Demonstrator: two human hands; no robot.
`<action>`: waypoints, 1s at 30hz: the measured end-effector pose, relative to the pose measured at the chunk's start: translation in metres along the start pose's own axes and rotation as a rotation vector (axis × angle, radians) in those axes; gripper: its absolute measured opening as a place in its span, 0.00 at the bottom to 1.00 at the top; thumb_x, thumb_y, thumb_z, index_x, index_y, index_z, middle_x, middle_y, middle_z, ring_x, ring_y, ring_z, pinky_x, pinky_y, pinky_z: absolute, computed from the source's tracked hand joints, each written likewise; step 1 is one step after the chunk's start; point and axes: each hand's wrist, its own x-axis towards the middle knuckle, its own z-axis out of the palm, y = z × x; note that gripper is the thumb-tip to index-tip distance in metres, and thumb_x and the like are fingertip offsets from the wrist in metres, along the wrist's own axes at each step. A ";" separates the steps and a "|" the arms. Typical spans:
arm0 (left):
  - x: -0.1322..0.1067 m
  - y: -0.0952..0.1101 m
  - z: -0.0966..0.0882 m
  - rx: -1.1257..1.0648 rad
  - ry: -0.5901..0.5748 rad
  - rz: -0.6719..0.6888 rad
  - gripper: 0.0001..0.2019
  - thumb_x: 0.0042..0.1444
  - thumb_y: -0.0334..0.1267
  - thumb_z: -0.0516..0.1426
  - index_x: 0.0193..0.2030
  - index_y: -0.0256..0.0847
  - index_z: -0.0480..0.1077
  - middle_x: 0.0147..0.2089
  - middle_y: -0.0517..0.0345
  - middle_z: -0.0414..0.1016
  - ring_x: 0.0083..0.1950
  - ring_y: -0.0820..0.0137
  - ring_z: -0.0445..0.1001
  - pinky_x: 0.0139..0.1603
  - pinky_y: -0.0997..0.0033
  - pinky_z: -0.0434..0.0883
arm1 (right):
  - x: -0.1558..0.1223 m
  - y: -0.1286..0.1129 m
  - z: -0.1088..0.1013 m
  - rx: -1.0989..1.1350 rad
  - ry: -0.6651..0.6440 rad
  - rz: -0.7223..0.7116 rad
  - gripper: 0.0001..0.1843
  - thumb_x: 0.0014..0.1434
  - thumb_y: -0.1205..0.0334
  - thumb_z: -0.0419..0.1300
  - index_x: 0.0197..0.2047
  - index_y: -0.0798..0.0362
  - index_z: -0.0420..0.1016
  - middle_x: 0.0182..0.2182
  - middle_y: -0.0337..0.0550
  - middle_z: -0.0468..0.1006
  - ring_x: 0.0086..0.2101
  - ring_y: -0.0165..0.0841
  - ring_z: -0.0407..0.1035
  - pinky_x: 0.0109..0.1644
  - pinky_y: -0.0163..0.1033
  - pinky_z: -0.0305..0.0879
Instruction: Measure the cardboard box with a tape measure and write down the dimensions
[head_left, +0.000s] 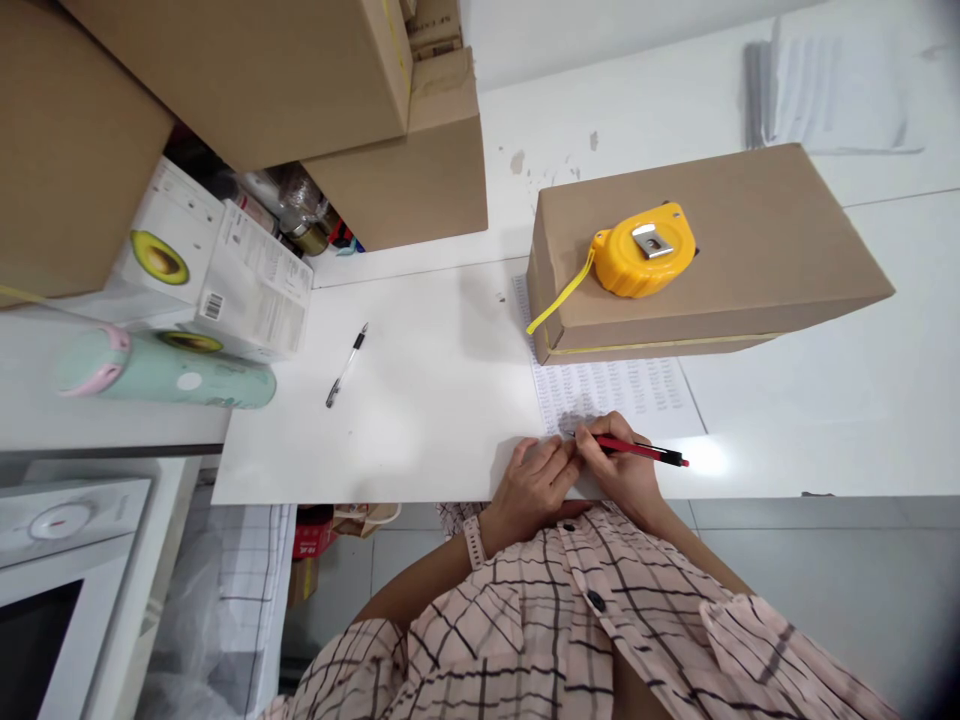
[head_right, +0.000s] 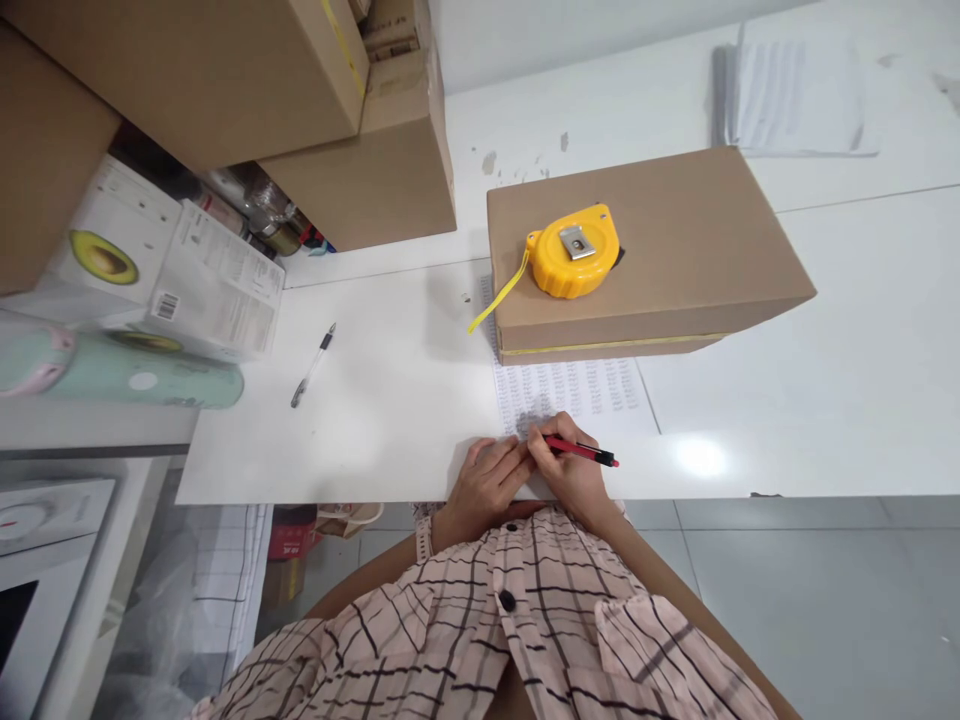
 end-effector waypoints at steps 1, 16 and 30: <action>0.000 0.000 0.000 0.001 -0.014 0.001 0.30 0.70 0.59 0.49 0.62 0.34 0.73 0.62 0.40 0.77 0.63 0.56 0.74 0.63 0.53 0.65 | 0.000 0.000 0.000 0.000 0.004 -0.001 0.18 0.63 0.50 0.62 0.27 0.48 0.62 0.20 0.34 0.66 0.23 0.30 0.61 0.29 0.38 0.60; 0.002 0.000 -0.002 -0.009 -0.005 -0.003 0.31 0.71 0.59 0.47 0.61 0.33 0.73 0.62 0.40 0.77 0.63 0.56 0.74 0.64 0.54 0.65 | 0.000 -0.002 -0.001 0.003 0.013 -0.012 0.17 0.63 0.51 0.62 0.27 0.48 0.62 0.21 0.34 0.67 0.24 0.31 0.61 0.29 0.39 0.60; 0.001 -0.001 -0.001 -0.013 0.021 -0.003 0.31 0.71 0.59 0.47 0.60 0.34 0.74 0.61 0.41 0.78 0.63 0.57 0.74 0.64 0.54 0.65 | -0.001 -0.003 -0.001 0.031 0.026 -0.006 0.17 0.64 0.52 0.62 0.28 0.47 0.61 0.21 0.34 0.66 0.24 0.31 0.61 0.30 0.39 0.61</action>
